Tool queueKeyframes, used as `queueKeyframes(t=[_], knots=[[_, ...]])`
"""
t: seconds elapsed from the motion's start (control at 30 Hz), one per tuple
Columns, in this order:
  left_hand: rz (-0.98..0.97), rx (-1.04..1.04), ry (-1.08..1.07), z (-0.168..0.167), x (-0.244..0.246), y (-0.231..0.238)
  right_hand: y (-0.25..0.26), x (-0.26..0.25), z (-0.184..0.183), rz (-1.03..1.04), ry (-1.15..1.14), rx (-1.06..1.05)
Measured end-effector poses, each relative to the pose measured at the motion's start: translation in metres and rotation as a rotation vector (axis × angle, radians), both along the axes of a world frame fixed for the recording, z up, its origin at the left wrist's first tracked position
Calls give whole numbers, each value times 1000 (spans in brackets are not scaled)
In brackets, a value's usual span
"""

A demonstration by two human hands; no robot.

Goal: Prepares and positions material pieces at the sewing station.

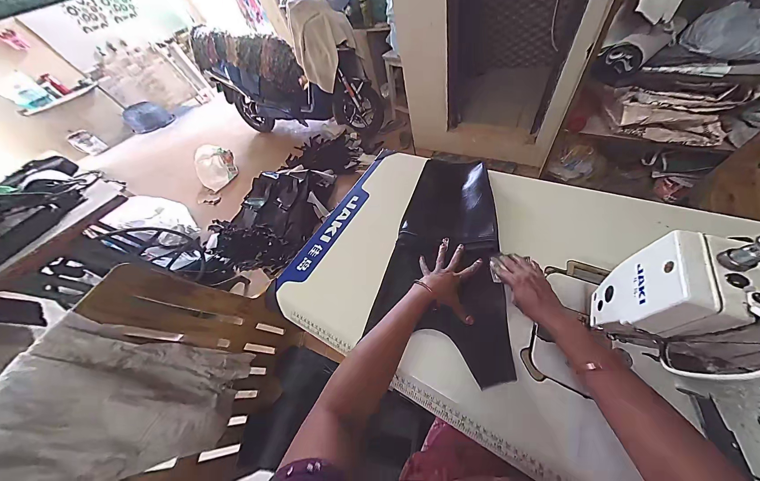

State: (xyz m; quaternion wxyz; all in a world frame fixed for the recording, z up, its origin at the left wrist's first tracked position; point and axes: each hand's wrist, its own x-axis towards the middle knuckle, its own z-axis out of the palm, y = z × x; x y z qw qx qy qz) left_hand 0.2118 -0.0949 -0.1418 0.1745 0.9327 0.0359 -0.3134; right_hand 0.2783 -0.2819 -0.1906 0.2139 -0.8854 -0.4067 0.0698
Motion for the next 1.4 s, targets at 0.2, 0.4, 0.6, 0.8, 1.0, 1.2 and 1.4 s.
queueKeyframes(t=[0.2,0.4,0.6,0.8,1.0,1.2,1.4], knots=[[-11,12,-26,3,2,-1,-71,-156,-28,32,-351,191],[4,41,-24,9,1,-5,-85,-185,13,132,-136,327],[-31,81,-60,8,5,14,-53,-163,-24,258,-112,416],[79,-32,-110,-2,14,4,-72,-175,12,365,194,478],[114,16,-86,7,25,-21,2,-119,-15,128,-242,258],[116,7,-110,-2,24,-18,-75,-158,-25,-131,-378,160],[218,7,-114,-1,48,-27,-65,-180,11,4,98,420]])
